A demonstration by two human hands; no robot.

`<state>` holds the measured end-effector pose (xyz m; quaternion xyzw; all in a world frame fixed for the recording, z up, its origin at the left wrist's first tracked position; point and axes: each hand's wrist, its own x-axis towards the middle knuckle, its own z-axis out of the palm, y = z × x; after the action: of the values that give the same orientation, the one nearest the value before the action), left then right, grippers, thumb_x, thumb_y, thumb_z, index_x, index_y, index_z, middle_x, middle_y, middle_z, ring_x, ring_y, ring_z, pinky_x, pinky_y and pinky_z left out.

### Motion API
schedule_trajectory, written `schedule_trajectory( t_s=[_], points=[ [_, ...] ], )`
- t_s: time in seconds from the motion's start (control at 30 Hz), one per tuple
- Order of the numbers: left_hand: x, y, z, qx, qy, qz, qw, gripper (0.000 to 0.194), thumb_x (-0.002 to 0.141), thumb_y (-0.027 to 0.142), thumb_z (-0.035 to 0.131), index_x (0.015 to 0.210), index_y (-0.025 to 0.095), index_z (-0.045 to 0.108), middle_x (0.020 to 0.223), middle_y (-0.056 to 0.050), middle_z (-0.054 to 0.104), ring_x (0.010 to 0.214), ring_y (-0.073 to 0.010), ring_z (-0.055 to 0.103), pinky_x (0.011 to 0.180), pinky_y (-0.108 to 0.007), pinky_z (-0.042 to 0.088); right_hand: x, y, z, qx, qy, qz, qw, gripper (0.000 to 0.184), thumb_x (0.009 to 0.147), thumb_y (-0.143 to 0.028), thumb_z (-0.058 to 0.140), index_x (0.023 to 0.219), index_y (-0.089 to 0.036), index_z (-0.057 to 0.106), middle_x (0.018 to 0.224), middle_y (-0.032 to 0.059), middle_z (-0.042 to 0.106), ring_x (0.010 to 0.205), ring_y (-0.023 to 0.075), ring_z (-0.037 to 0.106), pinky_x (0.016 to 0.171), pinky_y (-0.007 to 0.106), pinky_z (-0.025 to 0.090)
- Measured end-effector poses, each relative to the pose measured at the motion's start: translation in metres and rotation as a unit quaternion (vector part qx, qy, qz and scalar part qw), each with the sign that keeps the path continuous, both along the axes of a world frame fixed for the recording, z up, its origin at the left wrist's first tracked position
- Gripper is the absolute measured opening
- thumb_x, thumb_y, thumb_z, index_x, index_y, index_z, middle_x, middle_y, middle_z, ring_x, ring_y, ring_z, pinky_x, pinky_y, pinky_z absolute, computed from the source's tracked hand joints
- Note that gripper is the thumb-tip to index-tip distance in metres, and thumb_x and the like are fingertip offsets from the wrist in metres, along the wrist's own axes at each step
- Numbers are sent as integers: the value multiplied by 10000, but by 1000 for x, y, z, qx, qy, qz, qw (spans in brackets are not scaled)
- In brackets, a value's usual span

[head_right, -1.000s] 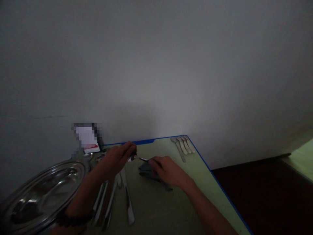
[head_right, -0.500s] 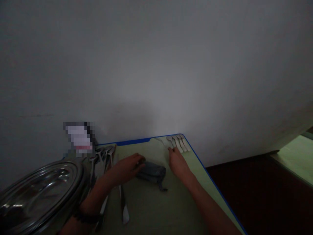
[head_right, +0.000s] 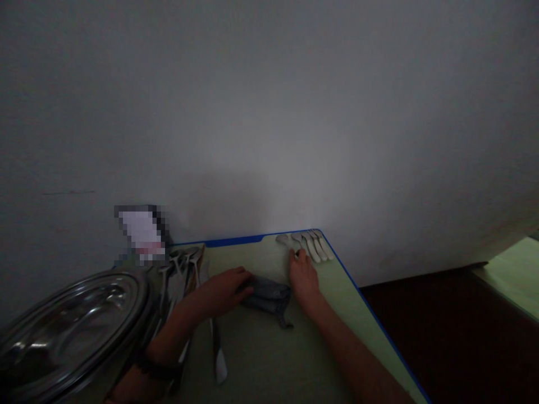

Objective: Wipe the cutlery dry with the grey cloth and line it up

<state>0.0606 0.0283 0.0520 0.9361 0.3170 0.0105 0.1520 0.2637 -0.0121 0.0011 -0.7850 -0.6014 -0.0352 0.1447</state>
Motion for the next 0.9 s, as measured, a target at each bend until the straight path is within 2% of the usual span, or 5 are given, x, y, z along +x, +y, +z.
schedule_trajectory(
  t_s=[0.23,0.4,0.5,0.63,0.9],
  points=[
    [-1,0,0,-2,1,3,1000,243,848,309,419,967,168,578,967,-87,587,872,-216,580,754,-316,451,18,1,-4,33,-21,-22,999,538,769,3,284,1258,-132,464,1173,157,503,1022,237,521,831,293,416],
    [0,0,0,-3,2,4,1000,239,847,303,417,958,165,578,962,-87,587,862,-214,580,750,-316,449,31,-2,-9,44,-36,-42,997,530,731,24,289,1196,-94,512,1143,177,504,1013,248,516,837,308,406],
    [0,0,0,-4,2,3,1000,234,848,300,419,955,165,577,958,-84,585,864,-210,579,748,-312,447,32,-1,-12,40,-45,-48,997,501,736,20,289,1163,-71,534,1116,192,512,982,258,524,801,309,415],
    [0,0,0,-4,1,2,1000,227,849,297,422,951,165,577,954,-82,585,865,-209,576,747,-311,446,31,0,-10,39,-61,-57,996,462,767,-17,305,1151,-109,545,1086,184,533,970,280,514,737,324,424],
    [-1,0,0,-5,3,0,1000,239,849,299,426,970,159,578,958,-86,589,872,-213,575,759,-321,448,30,-1,-6,38,-81,-55,995,404,774,-38,346,1076,-130,597,1010,162,570,924,273,518,742,332,413]
  ],
)
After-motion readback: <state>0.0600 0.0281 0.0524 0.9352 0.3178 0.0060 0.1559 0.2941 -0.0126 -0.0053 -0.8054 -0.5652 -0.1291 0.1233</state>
